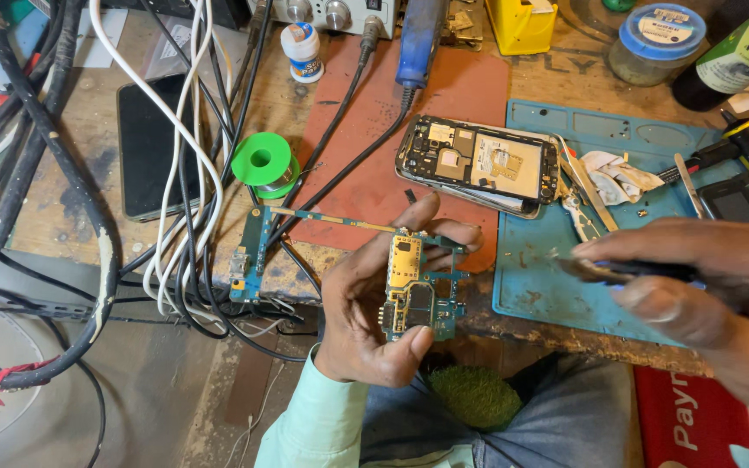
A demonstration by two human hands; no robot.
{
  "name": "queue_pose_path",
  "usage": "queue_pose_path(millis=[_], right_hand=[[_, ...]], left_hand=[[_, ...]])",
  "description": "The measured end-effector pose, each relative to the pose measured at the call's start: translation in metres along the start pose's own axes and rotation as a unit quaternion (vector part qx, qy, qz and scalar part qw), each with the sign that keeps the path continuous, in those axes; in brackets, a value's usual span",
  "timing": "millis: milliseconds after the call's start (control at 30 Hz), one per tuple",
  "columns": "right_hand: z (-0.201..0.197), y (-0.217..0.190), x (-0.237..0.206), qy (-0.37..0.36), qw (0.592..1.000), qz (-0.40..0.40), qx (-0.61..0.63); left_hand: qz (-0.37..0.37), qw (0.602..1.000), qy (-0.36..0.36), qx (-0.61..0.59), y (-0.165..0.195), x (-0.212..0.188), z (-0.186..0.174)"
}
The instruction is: The person disassembles a smartphone by removing the back cover and internal components. They use a screwdriver to remove screws and a pair of pliers to cut away sections of the motherboard.
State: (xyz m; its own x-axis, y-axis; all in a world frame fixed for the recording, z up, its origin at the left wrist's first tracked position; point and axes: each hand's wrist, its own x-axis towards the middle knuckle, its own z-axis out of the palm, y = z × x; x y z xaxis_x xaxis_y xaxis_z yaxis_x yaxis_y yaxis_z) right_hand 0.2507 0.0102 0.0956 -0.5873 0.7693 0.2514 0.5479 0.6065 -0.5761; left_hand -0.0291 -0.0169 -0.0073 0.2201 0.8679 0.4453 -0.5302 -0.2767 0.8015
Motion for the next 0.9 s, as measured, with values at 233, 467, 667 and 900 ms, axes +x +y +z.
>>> queue_pose_path(millis=[233, 467, 667, 900], right_hand=[[0.003, -0.024, -0.018, 0.037, 0.996, 0.067, -0.047], [0.013, -0.032, -0.006, 0.119, 0.981, 0.09, -0.12], [0.012, -0.036, 0.022, 0.192, 0.958, 0.113, -0.182], [0.018, 0.0, 0.032, 0.208, 0.892, -0.017, -0.401]], left_hand=[[-0.027, 0.995, 0.013, -0.091, -0.002, 0.001, 0.0], [-0.014, 0.998, 0.023, -0.05, -0.003, 0.002, 0.0], [0.02, 0.997, 0.049, -0.05, -0.009, 0.005, 0.002], [0.0, 0.995, 0.072, -0.063, -0.004, 0.007, 0.005]])
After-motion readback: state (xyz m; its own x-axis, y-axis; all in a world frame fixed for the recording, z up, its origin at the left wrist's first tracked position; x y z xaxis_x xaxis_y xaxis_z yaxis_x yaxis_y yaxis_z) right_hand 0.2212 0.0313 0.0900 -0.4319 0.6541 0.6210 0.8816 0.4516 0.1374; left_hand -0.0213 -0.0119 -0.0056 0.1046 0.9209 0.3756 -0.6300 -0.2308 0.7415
